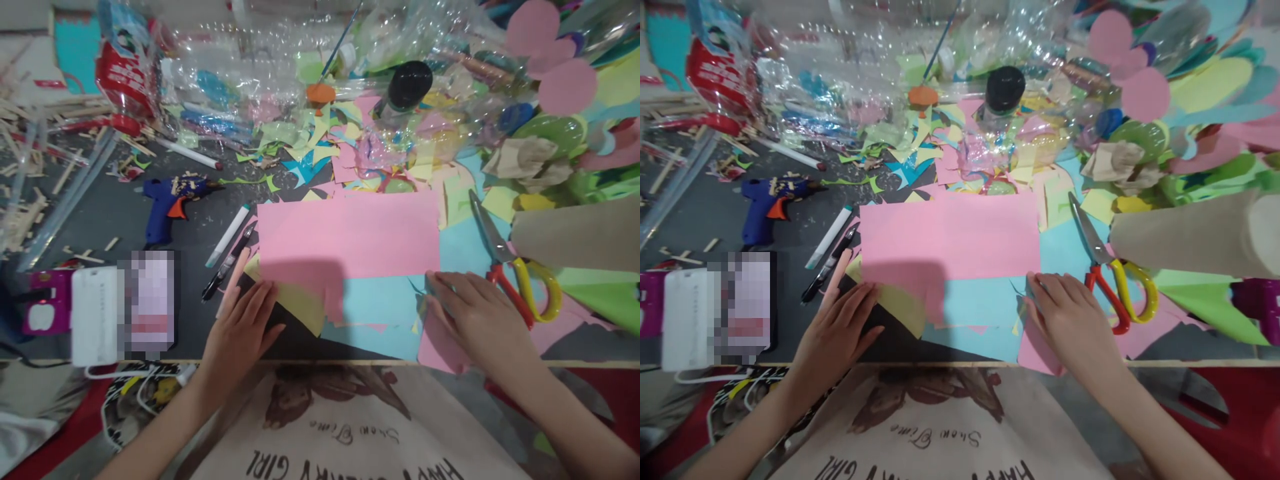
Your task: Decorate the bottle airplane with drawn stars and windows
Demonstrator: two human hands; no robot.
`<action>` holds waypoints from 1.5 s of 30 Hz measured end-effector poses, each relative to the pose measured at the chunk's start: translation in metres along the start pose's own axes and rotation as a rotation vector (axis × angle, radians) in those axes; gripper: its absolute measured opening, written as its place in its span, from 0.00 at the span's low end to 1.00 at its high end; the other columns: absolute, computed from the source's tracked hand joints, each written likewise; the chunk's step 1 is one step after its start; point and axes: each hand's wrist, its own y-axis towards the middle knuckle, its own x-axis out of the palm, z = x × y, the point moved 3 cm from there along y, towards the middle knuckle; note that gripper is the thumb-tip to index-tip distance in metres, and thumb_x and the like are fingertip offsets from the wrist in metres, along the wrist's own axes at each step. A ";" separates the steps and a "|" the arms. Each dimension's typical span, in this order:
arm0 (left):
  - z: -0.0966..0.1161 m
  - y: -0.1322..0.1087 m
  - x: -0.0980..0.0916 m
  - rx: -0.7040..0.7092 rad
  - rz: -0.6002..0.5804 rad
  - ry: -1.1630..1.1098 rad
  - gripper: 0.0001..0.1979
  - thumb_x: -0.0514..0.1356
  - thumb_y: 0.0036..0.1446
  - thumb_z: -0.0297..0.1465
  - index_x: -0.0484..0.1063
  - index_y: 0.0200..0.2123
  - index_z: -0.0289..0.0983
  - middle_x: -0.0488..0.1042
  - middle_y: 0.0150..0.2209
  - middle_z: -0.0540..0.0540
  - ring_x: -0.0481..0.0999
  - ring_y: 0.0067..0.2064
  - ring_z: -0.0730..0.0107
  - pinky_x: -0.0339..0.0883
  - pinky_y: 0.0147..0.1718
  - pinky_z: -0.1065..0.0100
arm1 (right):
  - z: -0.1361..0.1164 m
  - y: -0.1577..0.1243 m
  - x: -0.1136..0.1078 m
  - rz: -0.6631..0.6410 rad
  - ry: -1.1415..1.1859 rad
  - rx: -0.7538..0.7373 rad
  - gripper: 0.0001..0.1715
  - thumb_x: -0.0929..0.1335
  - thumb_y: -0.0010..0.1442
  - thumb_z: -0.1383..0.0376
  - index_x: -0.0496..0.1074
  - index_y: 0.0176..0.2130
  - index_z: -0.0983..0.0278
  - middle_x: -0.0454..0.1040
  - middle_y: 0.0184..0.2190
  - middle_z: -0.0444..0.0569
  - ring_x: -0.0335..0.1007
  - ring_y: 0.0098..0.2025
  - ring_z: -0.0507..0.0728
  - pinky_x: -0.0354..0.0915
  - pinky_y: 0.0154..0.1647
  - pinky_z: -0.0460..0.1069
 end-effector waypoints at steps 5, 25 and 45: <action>-0.001 0.001 -0.002 0.027 -0.023 0.056 0.28 0.45 0.70 0.37 0.56 0.66 0.26 0.73 0.54 0.32 0.74 0.55 0.52 0.54 0.63 0.52 | 0.006 -0.007 0.002 -0.066 0.051 0.080 0.20 0.61 0.67 0.67 0.75 0.49 0.77 0.78 0.42 0.68 0.75 0.40 0.71 0.71 0.39 0.63; -0.006 0.004 0.002 0.015 -0.033 -0.015 0.27 0.44 0.70 0.38 0.60 0.64 0.29 0.73 0.53 0.34 0.72 0.56 0.53 0.55 0.65 0.51 | 0.053 0.036 0.037 -0.200 1.599 1.169 0.18 0.79 0.42 0.55 0.75 0.30 0.60 0.73 0.27 0.41 0.70 0.23 0.51 0.76 0.26 0.48; 0.023 0.121 0.026 -0.391 0.001 -1.663 0.26 0.58 0.59 0.53 0.69 0.48 0.37 0.78 0.46 0.39 0.80 0.49 0.55 0.76 0.50 0.55 | 0.003 0.027 0.020 0.166 1.704 1.085 0.12 0.75 0.50 0.57 0.74 0.33 0.59 0.76 0.24 0.44 0.74 0.28 0.58 0.74 0.29 0.54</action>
